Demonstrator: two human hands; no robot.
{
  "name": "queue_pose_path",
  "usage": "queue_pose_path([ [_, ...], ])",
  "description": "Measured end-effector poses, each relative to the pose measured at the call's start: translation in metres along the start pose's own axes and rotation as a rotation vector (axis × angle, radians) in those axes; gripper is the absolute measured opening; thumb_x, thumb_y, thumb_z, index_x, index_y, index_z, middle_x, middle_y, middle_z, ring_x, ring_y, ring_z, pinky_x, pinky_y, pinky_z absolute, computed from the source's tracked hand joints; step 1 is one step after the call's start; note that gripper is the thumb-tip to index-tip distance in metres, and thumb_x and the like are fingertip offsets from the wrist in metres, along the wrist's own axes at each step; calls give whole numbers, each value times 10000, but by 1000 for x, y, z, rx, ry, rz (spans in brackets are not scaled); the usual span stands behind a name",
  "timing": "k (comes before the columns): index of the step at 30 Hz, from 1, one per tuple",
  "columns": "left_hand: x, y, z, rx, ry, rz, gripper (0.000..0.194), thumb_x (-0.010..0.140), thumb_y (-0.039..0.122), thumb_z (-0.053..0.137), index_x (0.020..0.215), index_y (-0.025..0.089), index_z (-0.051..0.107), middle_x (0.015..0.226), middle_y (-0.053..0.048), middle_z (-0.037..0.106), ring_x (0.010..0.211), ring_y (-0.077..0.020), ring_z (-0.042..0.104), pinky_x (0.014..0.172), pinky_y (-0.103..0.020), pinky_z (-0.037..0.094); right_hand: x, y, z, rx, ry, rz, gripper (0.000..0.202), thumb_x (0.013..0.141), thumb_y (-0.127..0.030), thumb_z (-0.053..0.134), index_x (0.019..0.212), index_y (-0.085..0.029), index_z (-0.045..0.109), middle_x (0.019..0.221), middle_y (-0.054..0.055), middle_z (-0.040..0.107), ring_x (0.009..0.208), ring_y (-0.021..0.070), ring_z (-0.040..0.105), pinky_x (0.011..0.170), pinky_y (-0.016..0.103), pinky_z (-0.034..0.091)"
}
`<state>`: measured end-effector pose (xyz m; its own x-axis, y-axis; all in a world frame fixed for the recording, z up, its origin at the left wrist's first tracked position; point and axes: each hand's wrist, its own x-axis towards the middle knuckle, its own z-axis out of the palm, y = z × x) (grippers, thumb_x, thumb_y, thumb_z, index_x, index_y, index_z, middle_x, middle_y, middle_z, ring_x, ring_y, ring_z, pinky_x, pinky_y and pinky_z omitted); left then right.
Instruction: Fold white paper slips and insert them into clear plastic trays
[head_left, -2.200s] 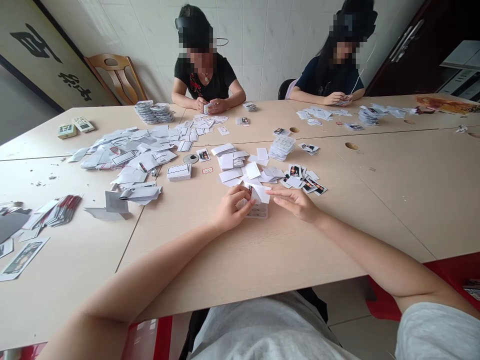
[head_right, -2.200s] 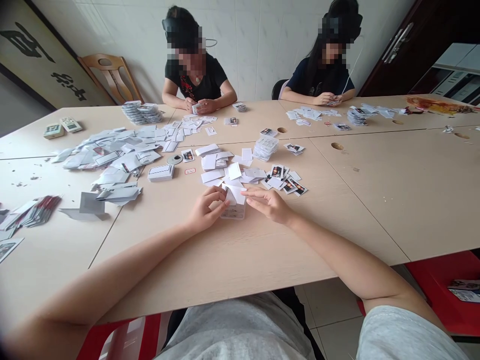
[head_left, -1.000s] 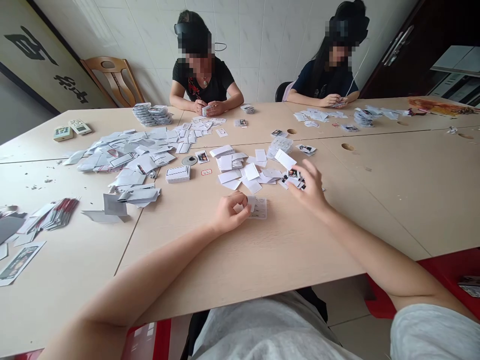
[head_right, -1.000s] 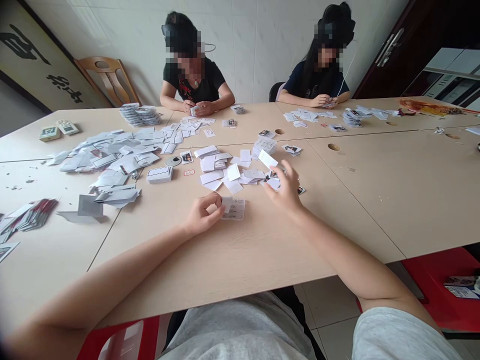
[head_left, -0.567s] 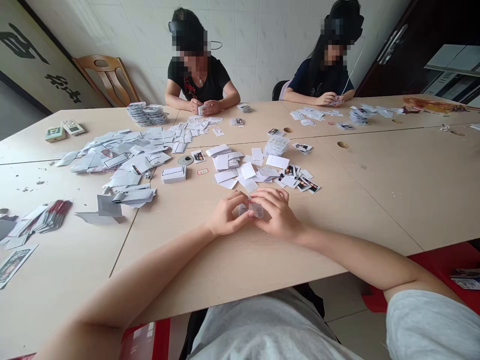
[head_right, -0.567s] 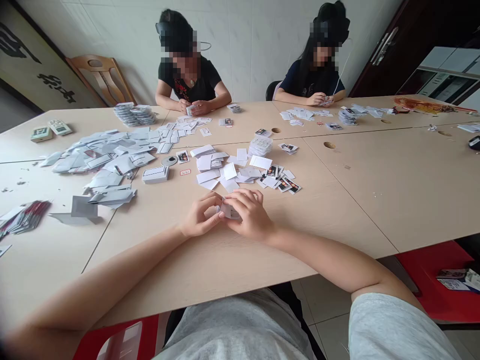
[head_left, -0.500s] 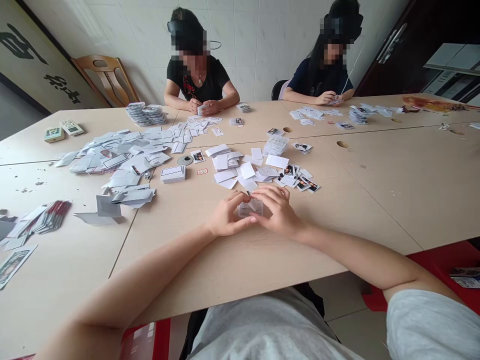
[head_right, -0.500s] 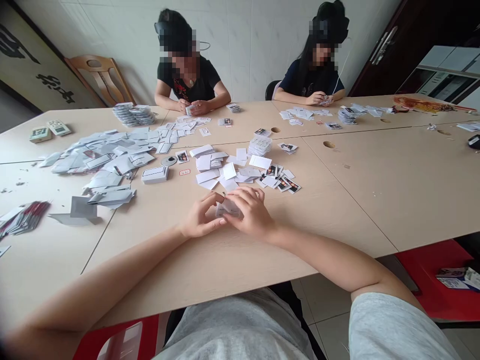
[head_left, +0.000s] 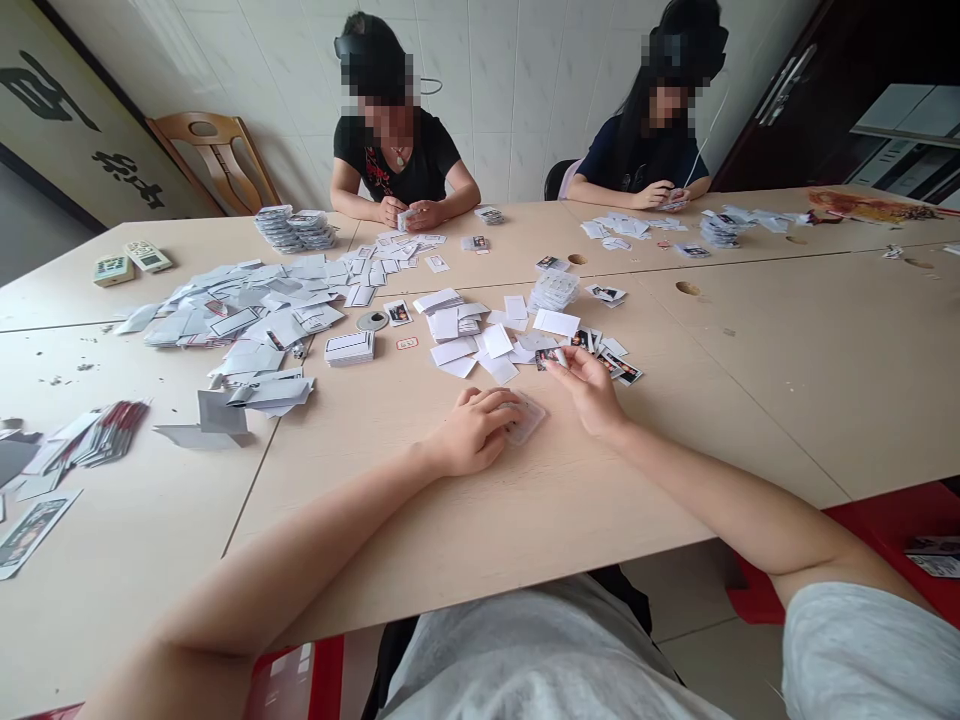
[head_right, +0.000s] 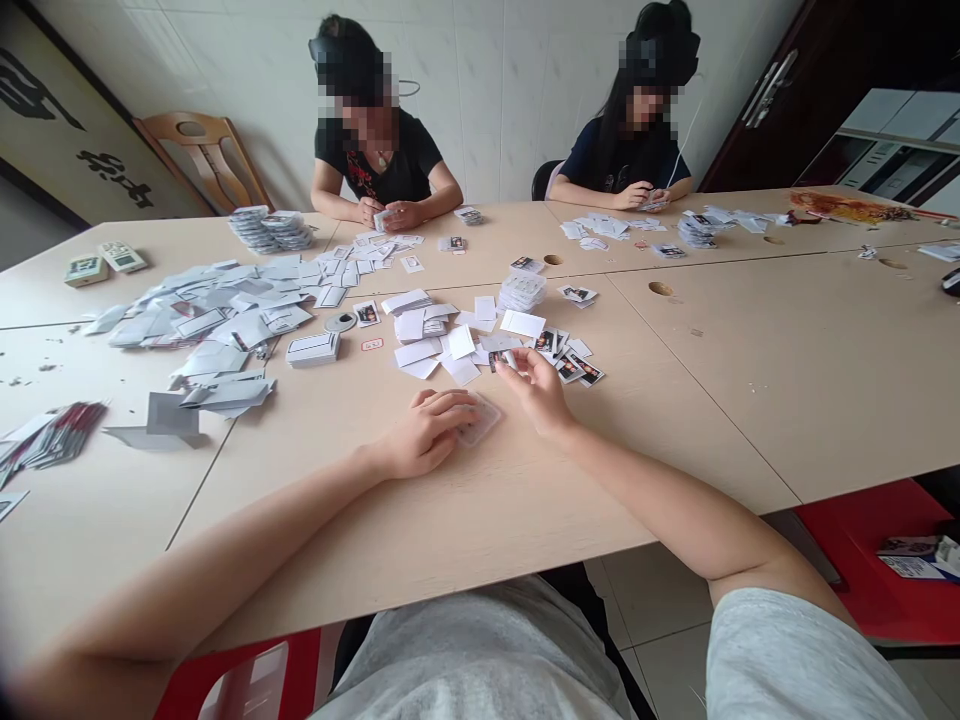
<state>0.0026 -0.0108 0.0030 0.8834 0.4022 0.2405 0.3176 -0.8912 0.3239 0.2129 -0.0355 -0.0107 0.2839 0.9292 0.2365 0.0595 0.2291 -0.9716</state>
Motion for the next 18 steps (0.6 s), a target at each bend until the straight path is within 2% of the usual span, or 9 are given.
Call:
queue_pose_path([
  [3, -1, 1, -5, -80, -23, 40, 356, 757, 108, 394, 1043, 221, 572, 1231, -56, 549, 1217, -240, 431, 971, -400, 284, -3, 1, 1, 115, -107, 42, 216, 762, -410, 615, 777, -195, 602, 812, 13, 599, 778, 148, 542, 653, 252, 422],
  [6, -1, 6, -8, -129, 81, -70, 163, 830, 252, 438, 876, 199, 585, 1084, -61, 605, 1077, -227, 513, 957, -392, 286, -11, -4, 5, 127, -171, 52, 214, 788, -409, 588, 771, -201, 639, 807, 14, 610, 784, 154, 544, 651, 254, 425],
  [9, -1, 9, -6, -182, 234, -271, 278, 854, 428, 461, 774, 183, 564, 868, -43, 607, 869, -190, 541, 875, -359, 339, -23, -14, 9, 71, -334, 35, 251, 830, -414, 539, 854, -204, 673, 866, 25, 641, 855, 174, 560, 752, 286, 439],
  [12, 1, 8, -2, -244, 323, -337, 329, 876, 440, 430, 744, 176, 575, 756, -31, 575, 752, -167, 521, 785, -330, 361, -32, -22, 13, 19, -485, 4, 270, 844, -405, 528, 933, -200, 680, 914, 31, 649, 901, 189, 564, 817, 309, 430],
  [14, 1, 7, 1, -259, 353, -315, 326, 889, 410, 416, 735, 174, 581, 725, -27, 559, 717, -157, 508, 761, -322, 359, -35, -22, 15, -22, -480, -1, 296, 842, -424, 524, 944, -195, 681, 895, 35, 650, 868, 194, 571, 762, 304, 443],
  [18, 1, 5, 3, -236, 350, -273, 309, 893, 392, 415, 724, 178, 561, 698, -19, 539, 707, -154, 502, 776, -324, 352, -33, -15, 15, -163, -386, -3, 341, 836, -461, 512, 899, -172, 681, 733, 32, 626, 680, 166, 552, 579, 274, 413],
])
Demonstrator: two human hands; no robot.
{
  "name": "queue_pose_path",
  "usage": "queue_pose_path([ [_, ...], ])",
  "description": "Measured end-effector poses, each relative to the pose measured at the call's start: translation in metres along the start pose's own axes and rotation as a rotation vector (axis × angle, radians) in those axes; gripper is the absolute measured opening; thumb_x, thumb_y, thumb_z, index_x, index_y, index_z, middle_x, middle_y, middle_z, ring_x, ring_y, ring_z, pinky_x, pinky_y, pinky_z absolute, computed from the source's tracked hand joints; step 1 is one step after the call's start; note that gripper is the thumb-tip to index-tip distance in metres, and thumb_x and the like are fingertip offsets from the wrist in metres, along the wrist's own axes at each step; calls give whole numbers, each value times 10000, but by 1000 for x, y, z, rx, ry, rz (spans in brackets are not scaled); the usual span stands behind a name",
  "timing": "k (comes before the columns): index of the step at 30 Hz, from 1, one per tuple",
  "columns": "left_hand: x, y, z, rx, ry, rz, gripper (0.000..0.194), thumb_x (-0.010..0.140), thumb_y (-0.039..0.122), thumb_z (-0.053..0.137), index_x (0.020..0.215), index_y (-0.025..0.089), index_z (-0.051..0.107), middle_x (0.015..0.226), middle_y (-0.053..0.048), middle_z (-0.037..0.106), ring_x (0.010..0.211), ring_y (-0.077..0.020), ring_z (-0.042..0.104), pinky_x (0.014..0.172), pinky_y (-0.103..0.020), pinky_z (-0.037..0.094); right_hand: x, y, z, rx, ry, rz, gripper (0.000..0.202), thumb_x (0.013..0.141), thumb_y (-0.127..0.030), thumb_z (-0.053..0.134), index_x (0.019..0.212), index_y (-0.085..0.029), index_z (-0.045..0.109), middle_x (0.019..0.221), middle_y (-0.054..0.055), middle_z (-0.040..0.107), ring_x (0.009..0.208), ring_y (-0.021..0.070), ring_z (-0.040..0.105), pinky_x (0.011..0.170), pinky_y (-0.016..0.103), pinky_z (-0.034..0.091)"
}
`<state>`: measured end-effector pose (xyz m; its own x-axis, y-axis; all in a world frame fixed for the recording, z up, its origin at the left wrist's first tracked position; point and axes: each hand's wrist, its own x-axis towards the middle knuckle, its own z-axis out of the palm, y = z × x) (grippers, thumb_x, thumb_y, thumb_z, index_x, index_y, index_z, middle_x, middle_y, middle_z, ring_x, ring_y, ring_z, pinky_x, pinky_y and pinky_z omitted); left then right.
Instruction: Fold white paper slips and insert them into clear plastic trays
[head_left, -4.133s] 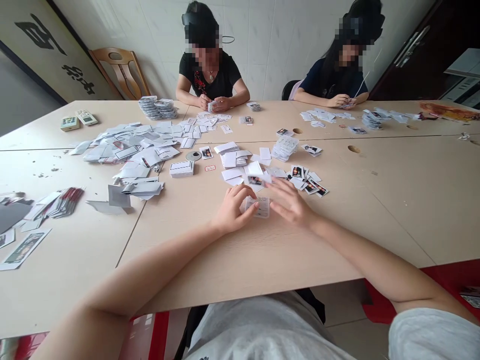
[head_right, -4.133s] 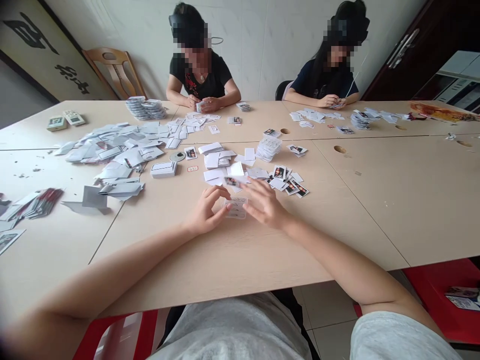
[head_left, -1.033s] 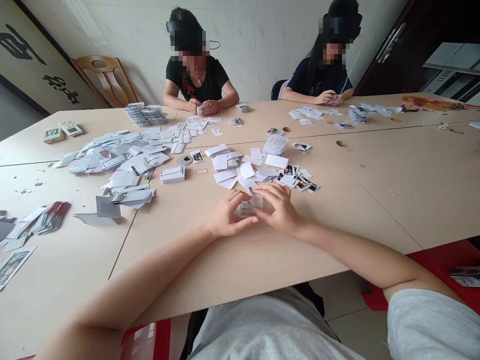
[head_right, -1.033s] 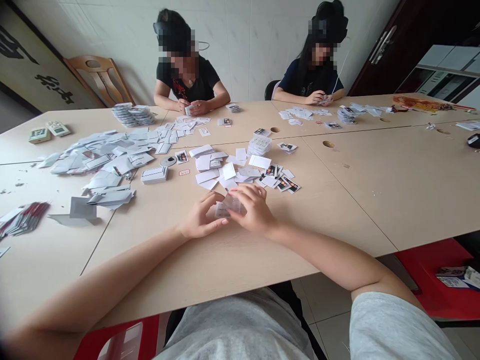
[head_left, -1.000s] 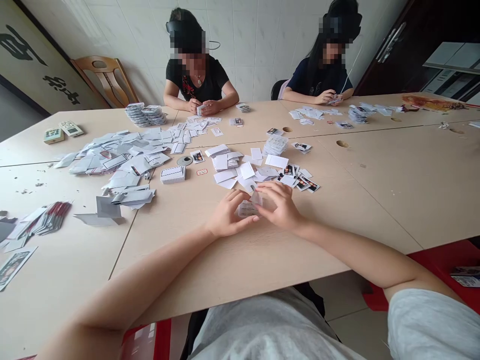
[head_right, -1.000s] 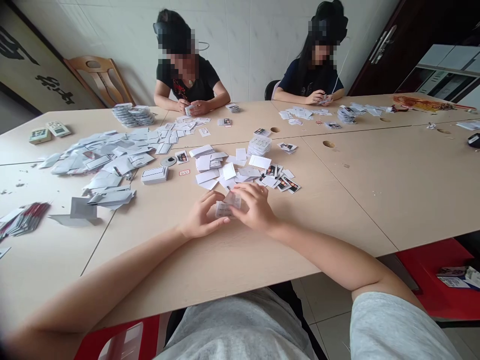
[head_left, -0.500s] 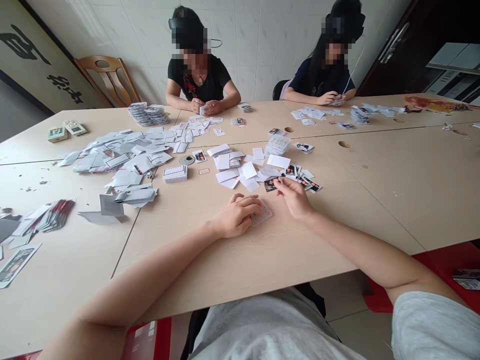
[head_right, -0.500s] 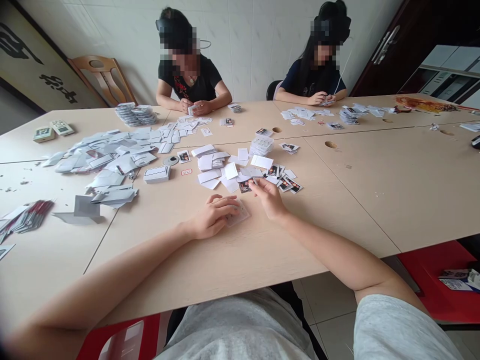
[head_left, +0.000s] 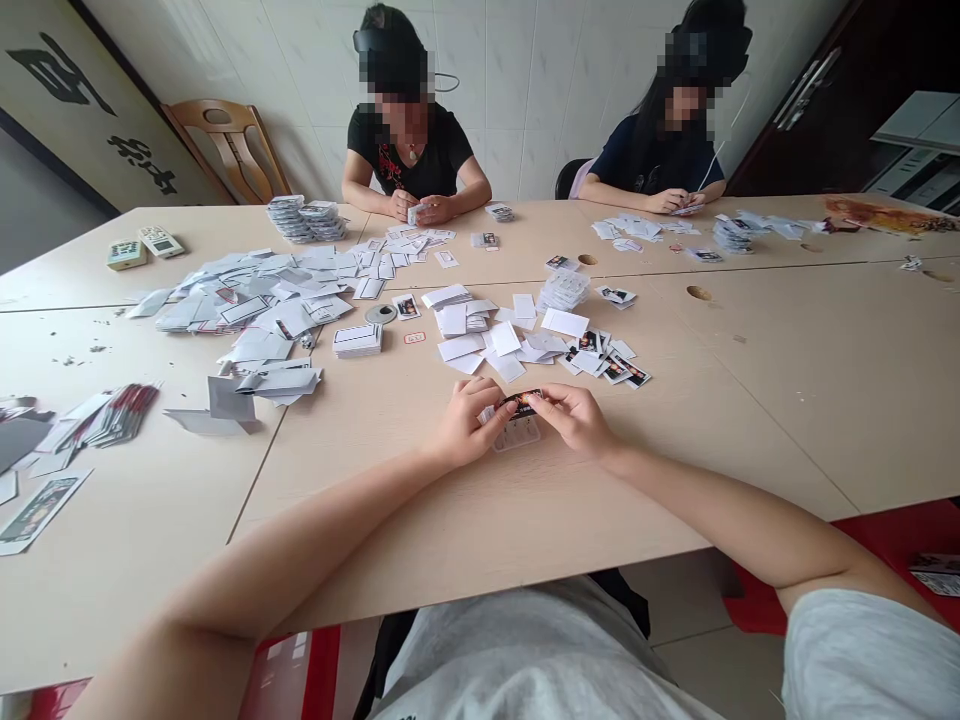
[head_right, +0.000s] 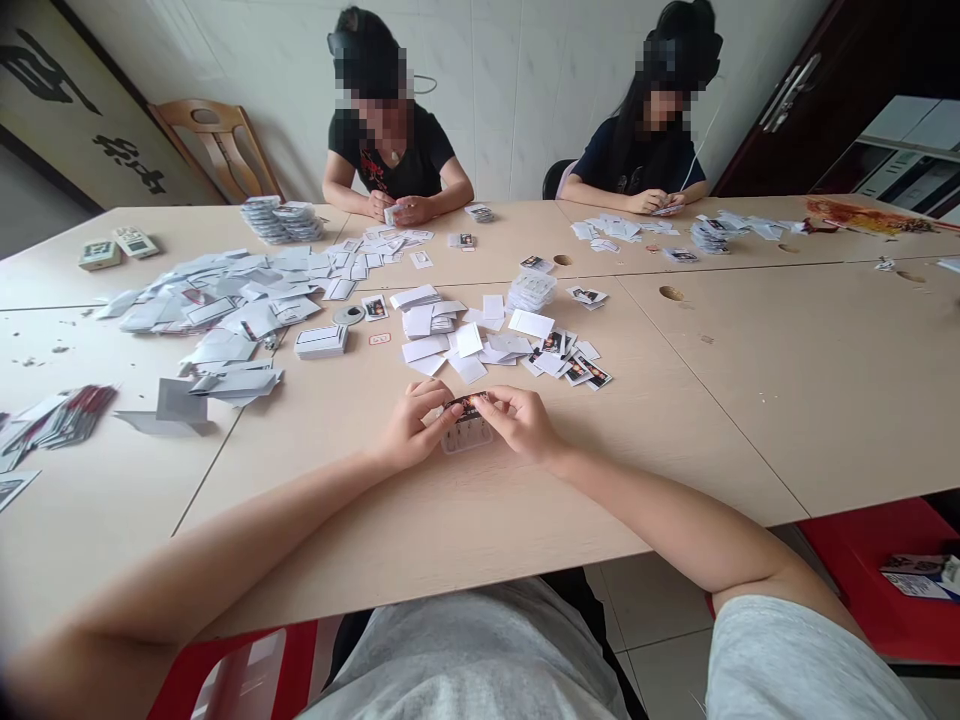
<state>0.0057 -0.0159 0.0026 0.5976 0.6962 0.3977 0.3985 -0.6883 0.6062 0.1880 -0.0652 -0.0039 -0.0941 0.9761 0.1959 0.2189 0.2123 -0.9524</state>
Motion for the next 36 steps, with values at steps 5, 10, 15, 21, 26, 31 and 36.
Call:
queue_pose_path([
  [5, 0, 0, -2, 16, -16, -8, 322, 898, 394, 388, 703, 177, 522, 695, -22, 539, 719, -158, 507, 780, -330, 350, 5, 7, -7, -111, 121, -28, 288, 809, -407, 556, 927, -163, 651, 801, 40, 644, 679, 146, 542, 554, 249, 386],
  [10, -1, 2, -3, 75, -59, 25, 308, 885, 420, 408, 752, 176, 541, 745, -36, 563, 756, -173, 503, 792, -342, 341, 8, 9, -14, -215, 96, -20, 259, 796, -411, 558, 765, -168, 643, 745, 24, 635, 546, 110, 448, 507, 248, 349],
  [15, -2, 6, -5, 134, -71, 66, 278, 869, 416, 436, 775, 180, 548, 780, -37, 573, 782, -174, 503, 811, -348, 339, 8, 9, -14, -261, 44, -34, 296, 813, -444, 534, 725, -176, 627, 642, 2, 586, 495, 106, 389, 491, 257, 313],
  [21, 2, 12, -12, 494, -39, 7, 462, 805, 600, 436, 628, 181, 518, 669, -57, 563, 736, -215, 501, 774, -408, 334, 9, 8, -16, -394, 121, -176, 306, 840, -436, 506, 683, -187, 589, 647, 19, 564, 585, 138, 454, 539, 267, 332],
  [26, 1, 9, -12, 606, -119, -101, 645, 670, 778, 435, 842, 168, 555, 879, -115, 585, 861, -291, 539, 769, -444, 372, 17, 12, -27, -164, 218, -64, 296, 818, -463, 536, 710, -189, 566, 655, 2, 534, 588, 125, 460, 552, 256, 359],
  [31, -1, 7, -7, 443, -296, -278, 638, 600, 747, 559, 962, 225, 498, 957, -65, 546, 819, -250, 581, 609, -331, 422, 18, 10, -31, 133, 159, 128, 316, 749, -498, 606, 813, -189, 616, 708, -2, 586, 647, 121, 530, 596, 246, 419],
  [36, -4, 10, -4, 485, -174, -175, 578, 668, 640, 606, 1032, 221, 444, 1008, -74, 509, 794, -238, 587, 602, -326, 430, 10, 3, -22, 133, 10, 203, 342, 725, -486, 638, 843, -167, 667, 665, 13, 602, 583, 114, 530, 541, 242, 411],
])
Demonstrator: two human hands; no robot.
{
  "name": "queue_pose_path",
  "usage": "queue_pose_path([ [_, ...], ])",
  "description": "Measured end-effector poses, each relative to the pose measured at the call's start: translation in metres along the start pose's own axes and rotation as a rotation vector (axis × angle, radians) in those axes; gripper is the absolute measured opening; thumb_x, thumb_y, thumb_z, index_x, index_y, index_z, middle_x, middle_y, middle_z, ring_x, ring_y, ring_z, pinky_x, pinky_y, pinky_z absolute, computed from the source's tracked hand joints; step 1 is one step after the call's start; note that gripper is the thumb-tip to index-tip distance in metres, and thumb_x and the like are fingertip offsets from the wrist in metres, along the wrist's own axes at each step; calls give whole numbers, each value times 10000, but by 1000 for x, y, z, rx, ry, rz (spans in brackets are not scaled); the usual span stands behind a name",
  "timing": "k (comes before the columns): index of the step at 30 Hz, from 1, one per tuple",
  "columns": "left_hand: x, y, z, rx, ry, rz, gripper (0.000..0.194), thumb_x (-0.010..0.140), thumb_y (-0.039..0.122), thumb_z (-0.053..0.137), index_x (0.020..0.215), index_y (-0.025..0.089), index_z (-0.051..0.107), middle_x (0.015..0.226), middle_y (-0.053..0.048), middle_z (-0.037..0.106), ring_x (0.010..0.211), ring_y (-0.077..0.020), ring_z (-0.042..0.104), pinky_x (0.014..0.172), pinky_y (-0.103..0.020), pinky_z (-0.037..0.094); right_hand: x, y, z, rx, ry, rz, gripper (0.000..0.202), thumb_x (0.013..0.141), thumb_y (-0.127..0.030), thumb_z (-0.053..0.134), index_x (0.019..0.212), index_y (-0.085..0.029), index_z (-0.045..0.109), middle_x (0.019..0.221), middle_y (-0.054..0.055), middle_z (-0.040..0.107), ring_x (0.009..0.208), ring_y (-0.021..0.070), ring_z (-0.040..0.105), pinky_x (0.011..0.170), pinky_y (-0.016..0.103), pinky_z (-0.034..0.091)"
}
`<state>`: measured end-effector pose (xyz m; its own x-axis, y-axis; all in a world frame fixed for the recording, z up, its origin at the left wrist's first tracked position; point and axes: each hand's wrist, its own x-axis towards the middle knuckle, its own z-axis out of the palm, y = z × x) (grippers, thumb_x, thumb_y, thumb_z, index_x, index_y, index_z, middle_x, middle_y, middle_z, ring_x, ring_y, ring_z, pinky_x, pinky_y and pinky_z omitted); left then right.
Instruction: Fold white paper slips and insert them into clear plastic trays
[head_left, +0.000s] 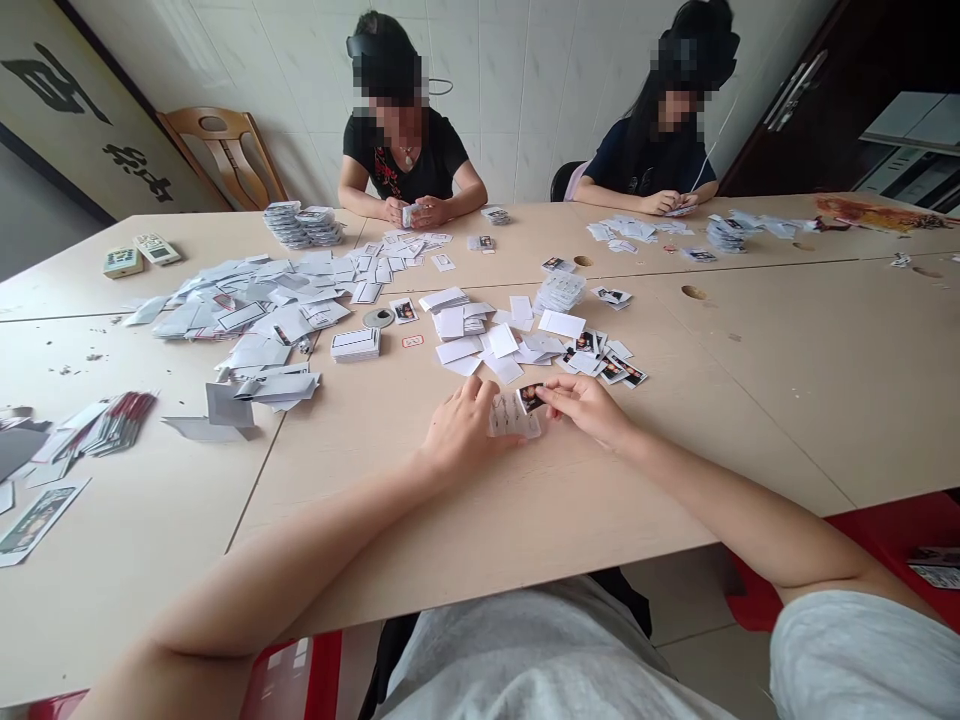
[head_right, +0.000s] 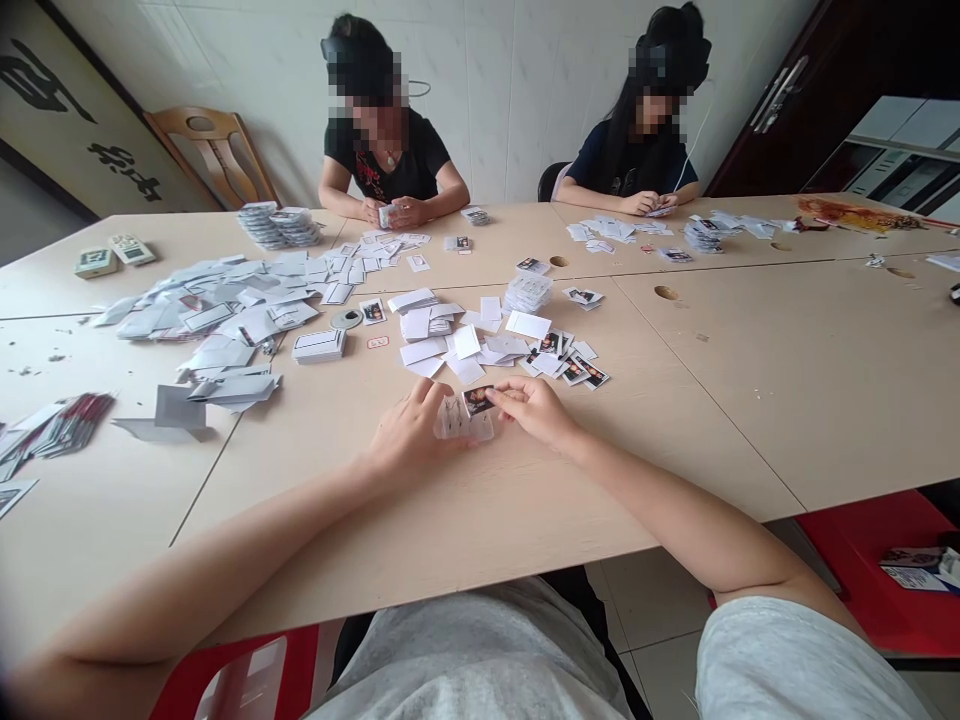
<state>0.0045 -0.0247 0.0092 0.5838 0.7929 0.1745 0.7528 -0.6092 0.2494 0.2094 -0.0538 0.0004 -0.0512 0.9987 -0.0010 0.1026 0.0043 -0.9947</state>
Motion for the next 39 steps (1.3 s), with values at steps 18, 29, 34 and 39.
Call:
queue_pose_path([
  [18, 2, 3, 0, -343, 325, -46, 252, 794, 441, 576, 759, 192, 567, 836, -43, 505, 850, -196, 490, 752, -335, 425, -3, 16, 11, -180, 56, -70, 357, 753, -533, 592, 753, -182, 654, 500, 6, 560, 455, 134, 487, 456, 266, 375],
  [29, 4, -2, 4, -598, 304, -4, 201, 832, 357, 539, 732, 182, 541, 817, -30, 562, 654, -116, 493, 605, -275, 428, -2, 14, 9, -79, 55, -62, 347, 718, -503, 639, 827, -177, 684, 639, 22, 624, 518, 136, 543, 489, 267, 430],
  [34, -3, 5, 6, -794, 204, 197, 142, 884, 287, 471, 788, 183, 467, 1082, -97, 615, 964, -173, 591, 809, -338, 477, 1, 14, 8, -56, 60, -63, 338, 698, -502, 654, 786, -184, 725, 601, 14, 619, 538, 137, 534, 508, 271, 428],
  [39, -2, 5, 9, -1024, 130, 188, 212, 887, 336, 476, 761, 184, 401, 1113, -133, 606, 1016, -196, 592, 836, -372, 504, 2, 16, 7, -9, 52, -38, 321, 676, -474, 689, 810, -188, 740, 632, 17, 646, 560, 137, 537, 538, 276, 443],
])
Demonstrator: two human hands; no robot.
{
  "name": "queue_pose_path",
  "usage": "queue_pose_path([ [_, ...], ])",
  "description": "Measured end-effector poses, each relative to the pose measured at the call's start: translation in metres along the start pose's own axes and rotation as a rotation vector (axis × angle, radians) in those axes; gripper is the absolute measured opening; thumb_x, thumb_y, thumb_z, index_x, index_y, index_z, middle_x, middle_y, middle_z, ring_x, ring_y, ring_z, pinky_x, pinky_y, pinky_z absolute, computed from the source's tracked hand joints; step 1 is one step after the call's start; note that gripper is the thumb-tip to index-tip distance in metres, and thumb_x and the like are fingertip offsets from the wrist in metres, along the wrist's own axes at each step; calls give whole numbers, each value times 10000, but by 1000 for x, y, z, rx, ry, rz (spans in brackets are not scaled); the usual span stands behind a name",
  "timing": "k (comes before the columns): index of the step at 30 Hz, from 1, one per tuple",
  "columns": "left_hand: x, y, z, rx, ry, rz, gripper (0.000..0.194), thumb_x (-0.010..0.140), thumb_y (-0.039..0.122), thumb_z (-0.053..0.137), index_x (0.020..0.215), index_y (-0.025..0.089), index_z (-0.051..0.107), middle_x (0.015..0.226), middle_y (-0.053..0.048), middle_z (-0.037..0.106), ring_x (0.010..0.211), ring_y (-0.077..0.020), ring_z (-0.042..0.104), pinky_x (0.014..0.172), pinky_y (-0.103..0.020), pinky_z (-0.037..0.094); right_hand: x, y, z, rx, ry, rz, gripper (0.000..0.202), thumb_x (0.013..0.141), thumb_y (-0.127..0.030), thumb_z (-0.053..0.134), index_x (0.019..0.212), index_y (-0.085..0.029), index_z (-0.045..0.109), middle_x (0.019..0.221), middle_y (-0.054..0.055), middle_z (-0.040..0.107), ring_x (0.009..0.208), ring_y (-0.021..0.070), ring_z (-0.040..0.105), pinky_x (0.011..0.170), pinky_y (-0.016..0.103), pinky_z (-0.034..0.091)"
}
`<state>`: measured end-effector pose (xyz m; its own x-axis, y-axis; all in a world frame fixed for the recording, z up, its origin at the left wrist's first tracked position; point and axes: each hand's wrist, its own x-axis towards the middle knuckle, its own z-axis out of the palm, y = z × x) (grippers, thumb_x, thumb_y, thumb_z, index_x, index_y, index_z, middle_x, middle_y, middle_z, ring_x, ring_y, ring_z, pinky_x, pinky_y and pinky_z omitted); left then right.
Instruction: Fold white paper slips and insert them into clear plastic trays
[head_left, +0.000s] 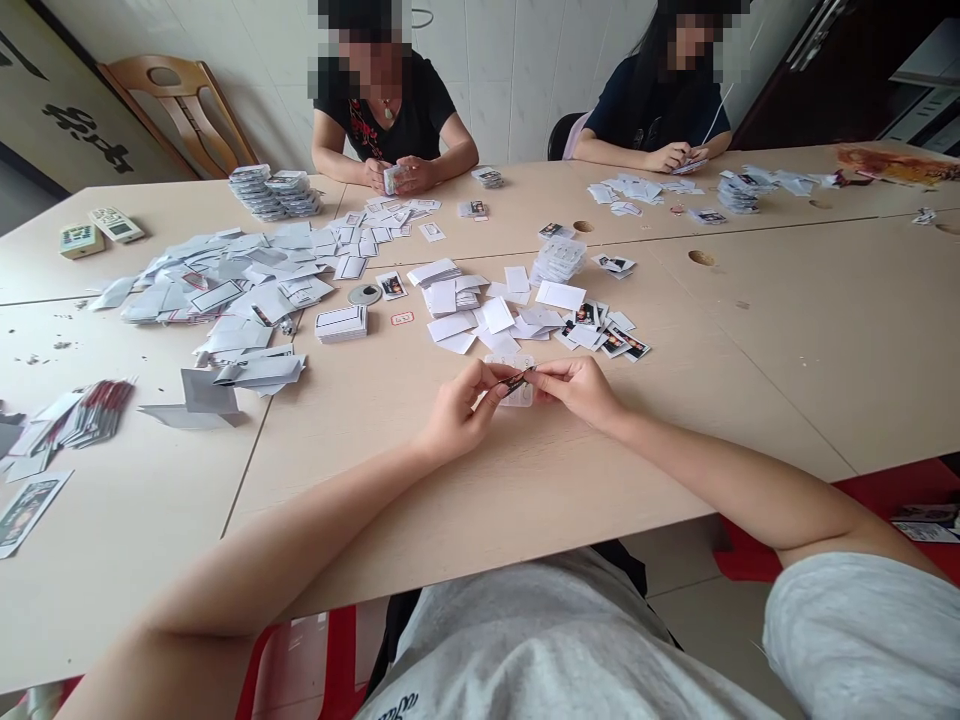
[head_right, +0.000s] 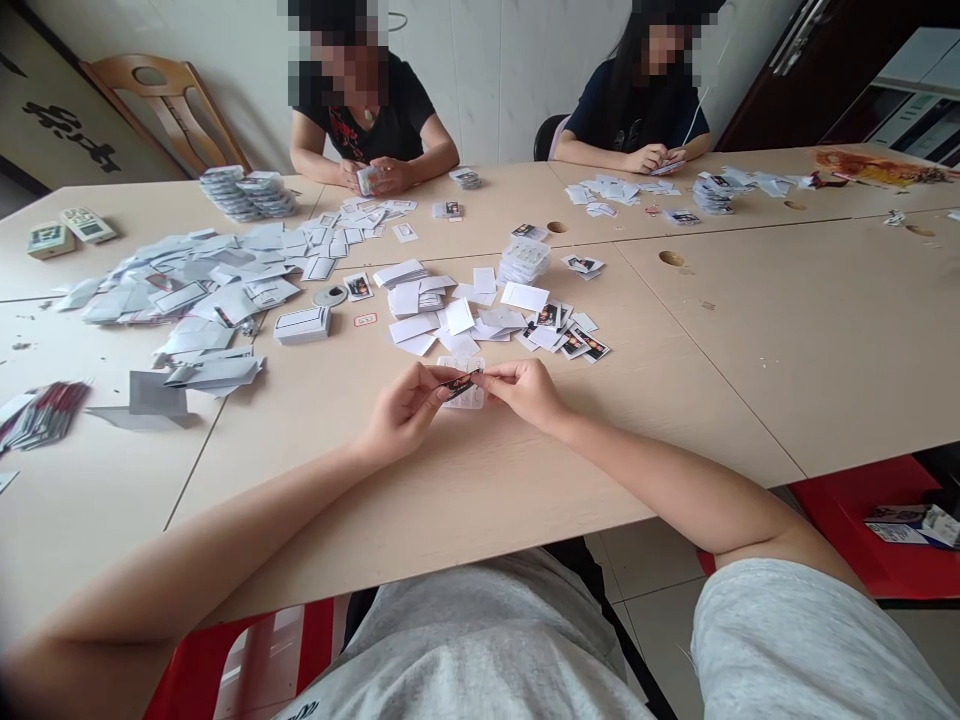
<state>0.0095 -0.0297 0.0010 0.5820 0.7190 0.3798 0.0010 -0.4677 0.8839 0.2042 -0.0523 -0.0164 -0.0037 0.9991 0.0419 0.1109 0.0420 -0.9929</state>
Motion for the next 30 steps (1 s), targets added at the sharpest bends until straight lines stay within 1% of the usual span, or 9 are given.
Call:
queue_pose_path([
  [6, 2, -2, -1, -121, -5, 5, 221, 874, 335, 510, 760, 179, 404, 1098, -131, 605, 1023, -202, 587, 873, -391, 493, -1, 0, 1, 52, 6, -13, 303, 669, -459, 703, 802, -191, 749, 695, 28, 678, 576, 138, 551, 562, 281, 452],
  [9, 2, -3, -2, -154, -19, 25, 199, 876, 315, 511, 772, 174, 417, 1092, -138, 603, 1022, -208, 584, 878, -398, 487, -1, 0, 0, 44, 13, -30, 293, 671, -441, 710, 808, -185, 750, 672, 29, 677, 586, 141, 559, 573, 278, 451],
  [11, 2, -4, -2, -166, -22, 36, 183, 877, 299, 510, 778, 172, 424, 1083, -140, 604, 1008, -208, 586, 868, -394, 487, -1, 2, -1, 35, 21, -32, 299, 666, -435, 717, 812, -177, 750, 668, 35, 680, 589, 146, 565, 576, 279, 450],
  [15, 2, -5, -2, -176, -14, 32, 157, 876, 280, 510, 790, 171, 437, 1076, -133, 598, 996, -210, 586, 852, -385, 488, 0, 5, -2, 47, 37, -21, 319, 640, -425, 740, 835, -173, 748, 735, 52, 702, 597, 155, 583, 600, 295, 467],
  [20, 3, -6, -2, -182, 4, 31, 166, 870, 300, 519, 794, 171, 446, 1064, -130, 597, 995, -208, 578, 859, -385, 478, 0, 5, -1, 66, 26, -27, 299, 635, -430, 741, 809, -188, 748, 758, 56, 707, 653, 183, 610, 604, 306, 487],
  [23, 3, -6, -2, -185, 2, 21, 188, 865, 325, 525, 789, 171, 446, 1052, -128, 599, 992, -203, 573, 860, -377, 476, 0, 5, 0, 77, 16, -30, 288, 632, -428, 743, 792, -188, 744, 763, 54, 705, 658, 182, 611, 596, 303, 491],
  [27, 4, -5, -1, -163, -5, 7, 194, 870, 339, 510, 791, 173, 451, 1053, -125, 597, 1002, -197, 569, 858, -362, 472, 0, 4, 0, 78, 14, -55, 270, 662, -418, 726, 788, -179, 731, 739, 46, 690, 604, 152, 583, 577, 287, 476],
  [29, 5, -4, -1, -93, 33, 0, 184, 875, 337, 496, 795, 176, 459, 1049, -113, 594, 980, -184, 572, 837, -340, 474, 0, 4, 0, 80, 14, -72, 251, 688, -410, 709, 781, -176, 719, 713, 38, 675, 587, 139, 566, 562, 275, 460],
  [30, 5, -4, -2, -22, 70, -6, 180, 874, 336, 493, 795, 177, 467, 1017, -100, 598, 939, -171, 576, 805, -321, 477, 0, 3, 0, 80, 18, -81, 243, 697, -406, 703, 771, -175, 710, 689, 32, 663, 580, 135, 560, 557, 269, 452],
])
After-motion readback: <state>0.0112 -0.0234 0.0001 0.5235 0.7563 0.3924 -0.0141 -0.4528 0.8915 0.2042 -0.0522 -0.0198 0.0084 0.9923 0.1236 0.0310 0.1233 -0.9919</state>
